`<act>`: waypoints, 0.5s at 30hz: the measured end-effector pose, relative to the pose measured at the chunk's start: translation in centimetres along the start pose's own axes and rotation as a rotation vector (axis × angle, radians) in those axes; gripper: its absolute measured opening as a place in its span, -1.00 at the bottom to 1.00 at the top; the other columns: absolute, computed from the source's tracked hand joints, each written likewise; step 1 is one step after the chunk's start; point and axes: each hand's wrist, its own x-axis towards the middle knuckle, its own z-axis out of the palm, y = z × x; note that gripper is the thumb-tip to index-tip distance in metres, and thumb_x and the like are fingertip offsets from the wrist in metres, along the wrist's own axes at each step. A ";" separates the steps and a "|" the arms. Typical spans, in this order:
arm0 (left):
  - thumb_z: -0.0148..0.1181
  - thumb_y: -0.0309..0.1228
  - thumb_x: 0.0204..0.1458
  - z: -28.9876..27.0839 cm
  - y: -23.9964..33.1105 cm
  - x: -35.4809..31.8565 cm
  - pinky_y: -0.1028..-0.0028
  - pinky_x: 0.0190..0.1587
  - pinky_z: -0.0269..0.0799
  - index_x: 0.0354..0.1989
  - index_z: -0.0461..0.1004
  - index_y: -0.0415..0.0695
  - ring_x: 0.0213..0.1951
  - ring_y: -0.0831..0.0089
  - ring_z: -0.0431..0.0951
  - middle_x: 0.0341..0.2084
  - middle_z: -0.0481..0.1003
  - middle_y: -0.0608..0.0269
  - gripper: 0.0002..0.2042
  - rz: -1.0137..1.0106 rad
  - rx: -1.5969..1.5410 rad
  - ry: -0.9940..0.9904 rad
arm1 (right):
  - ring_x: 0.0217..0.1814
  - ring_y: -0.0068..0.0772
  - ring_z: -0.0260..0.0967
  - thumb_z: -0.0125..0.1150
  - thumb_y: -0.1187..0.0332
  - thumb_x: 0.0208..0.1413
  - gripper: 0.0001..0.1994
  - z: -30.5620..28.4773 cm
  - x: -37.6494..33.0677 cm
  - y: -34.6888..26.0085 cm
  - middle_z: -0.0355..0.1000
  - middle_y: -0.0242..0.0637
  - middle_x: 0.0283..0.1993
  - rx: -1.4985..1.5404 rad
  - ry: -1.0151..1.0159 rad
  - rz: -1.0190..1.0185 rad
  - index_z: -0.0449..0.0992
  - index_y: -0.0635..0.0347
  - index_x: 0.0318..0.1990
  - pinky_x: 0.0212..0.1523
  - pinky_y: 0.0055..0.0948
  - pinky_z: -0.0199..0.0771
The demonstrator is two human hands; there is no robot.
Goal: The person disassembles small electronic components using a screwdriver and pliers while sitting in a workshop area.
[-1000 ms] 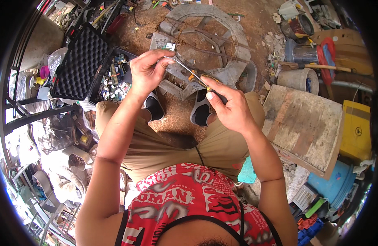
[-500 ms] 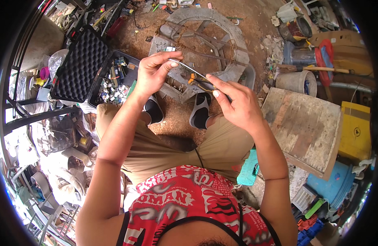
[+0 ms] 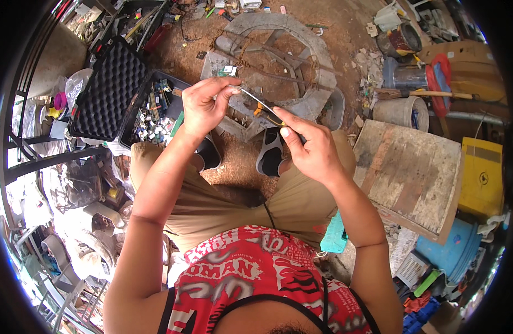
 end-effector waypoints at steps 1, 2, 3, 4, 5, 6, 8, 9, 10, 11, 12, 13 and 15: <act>0.31 -0.52 -0.01 0.0 -0.1 0.1 0.45 -0.31 0.53 -0.31 0.63 -0.19 -0.39 0.34 0.64 -0.43 0.62 0.15 -0.90 -0.008 -0.003 -0.009 | -0.38 -0.12 0.53 0.17 0.43 0.14 -0.67 0.0 -0.1 0.1 0.55 -0.05 -0.26 -0.019 0.006 -0.009 0.53 0.07 0.09 -0.34 -0.29 0.52; 0.31 -0.52 -0.01 -0.1 -0.1 0.0 0.45 -0.30 0.52 -0.30 0.63 -0.19 -0.38 0.36 0.64 -0.43 0.62 0.16 -0.90 -0.018 -0.003 -0.018 | -0.38 -0.12 0.53 0.17 0.43 0.14 -0.67 0.0 -0.2 0.2 0.55 -0.05 -0.27 -0.034 0.008 -0.019 0.53 0.07 0.09 -0.35 -0.29 0.51; 0.31 -0.51 0.01 0.1 -0.4 -0.1 0.46 -0.27 0.52 -0.27 0.63 -0.19 -0.36 0.39 0.63 -0.41 0.62 0.18 -0.88 -0.084 -0.099 -0.052 | -0.39 -0.12 0.52 0.17 0.43 0.14 -0.66 0.0 -0.2 0.2 0.55 -0.06 -0.28 -0.050 0.011 -0.029 0.53 0.07 0.09 -0.35 -0.29 0.51; 0.31 -0.50 0.02 0.4 -1.0 -0.3 0.46 -0.25 0.52 -0.24 0.62 -0.18 -0.33 0.43 0.63 -0.38 0.62 0.20 -0.87 -0.150 -0.195 -0.087 | -0.38 -0.12 0.53 0.17 0.42 0.14 -0.66 -0.3 0.0 0.1 0.55 -0.06 -0.27 -0.081 -0.007 -0.026 0.52 0.07 0.09 -0.36 -0.29 0.51; 0.31 -0.50 0.03 0.7 -1.1 -0.5 0.47 -0.22 0.52 -0.21 0.62 -0.18 -0.31 0.46 0.62 -0.36 0.62 0.22 -0.85 -0.220 -0.293 -0.120 | -0.38 -0.12 0.53 0.17 0.42 0.14 -0.66 -0.9 0.3 0.0 0.55 -0.07 -0.26 -0.113 -0.030 -0.020 0.52 0.07 0.09 -0.36 -0.28 0.51; 0.26 -0.46 0.10 1.5 -0.8 -1.1 0.48 -0.09 0.49 0.03 0.51 -0.22 -0.21 0.52 0.57 -0.22 0.58 0.23 -0.70 -0.350 -0.588 -0.126 | -0.38 -0.12 0.53 0.17 0.41 0.14 -0.66 -1.4 0.5 -0.3 0.56 -0.07 -0.26 -0.146 -0.053 -0.015 0.52 0.07 0.09 -0.36 -0.28 0.51; 0.21 -0.46 0.15 2.9 -0.5 -1.2 0.49 -0.02 0.45 0.14 0.39 -0.25 -0.16 0.51 0.55 -0.17 0.56 0.20 -0.61 -0.410 -0.829 -0.052 | -0.38 -0.11 0.52 0.17 0.39 0.15 -0.67 -1.7 1.1 -1.2 0.55 -0.11 -0.28 -0.190 -0.050 0.004 0.52 0.08 0.09 -0.37 -0.26 0.52; 0.19 -0.45 0.17 3.4 -0.4 -1.2 0.49 0.02 0.44 0.20 0.32 -0.26 -0.13 0.51 0.54 -0.14 0.54 0.19 -0.57 -0.438 -0.949 -0.015 | -0.38 -0.10 0.51 0.16 0.38 0.15 -0.67 -1.7 1.3 -1.5 0.55 -0.12 -0.29 -0.213 -0.047 0.013 0.51 0.08 0.09 -0.38 -0.24 0.52; 0.12 -0.44 0.22 3.6 -0.5 -1.3 0.49 0.03 0.41 0.27 0.20 -0.30 -0.14 0.51 0.51 -0.16 0.52 0.18 -0.53 -0.479 -0.894 -0.013 | -0.40 -0.09 0.50 0.16 0.38 0.15 -0.67 -1.5 1.3 -1.7 0.53 -0.14 -0.32 -0.252 -0.049 -0.007 0.51 0.08 0.09 -0.38 -0.23 0.51; 0.11 -0.43 0.23 3.8 -0.5 -1.5 0.50 0.02 0.42 0.28 0.19 -0.29 -0.16 0.52 0.50 -0.17 0.51 0.20 -0.53 -0.490 -0.900 0.005 | -0.41 -0.08 0.49 0.15 0.37 0.15 -0.67 -1.3 1.3 -1.9 0.51 -0.15 -0.34 -0.288 -0.055 -0.028 0.50 0.08 0.09 -0.39 -0.21 0.51; 0.09 -0.42 0.24 4.1 -0.6 -1.5 0.50 0.00 0.42 0.28 0.18 -0.29 -0.17 0.54 0.48 -0.18 0.50 0.22 -0.53 -0.502 -0.905 0.024 | -0.42 -0.08 0.49 0.15 0.37 0.15 -0.67 -1.0 1.3 -2.0 0.50 -0.17 -0.36 -0.324 -0.062 -0.050 0.50 0.08 0.09 -0.40 -0.19 0.51; 0.07 -0.41 0.25 4.4 -0.5 -1.6 0.50 -0.02 0.42 0.29 0.17 -0.28 -0.19 0.55 0.47 -0.20 0.48 0.24 -0.53 -0.513 -0.911 0.043 | -0.43 -0.07 0.48 0.15 0.37 0.15 -0.66 -0.7 1.4 -1.9 0.47 -0.17 -0.38 -0.341 -0.067 -0.066 0.50 0.07 0.10 -0.40 -0.18 0.51; -0.04 -0.38 0.31 5.0 -0.3 -1.9 0.50 -0.04 0.41 0.33 0.08 -0.25 -0.21 0.56 0.42 -0.19 0.41 0.27 -0.53 -0.530 -0.866 0.082 | -0.45 -0.05 0.46 0.14 0.37 0.15 -0.66 -0.2 1.6 -1.5 0.42 -0.19 -0.42 -0.379 -0.073 -0.092 0.49 0.07 0.10 -0.41 -0.16 0.50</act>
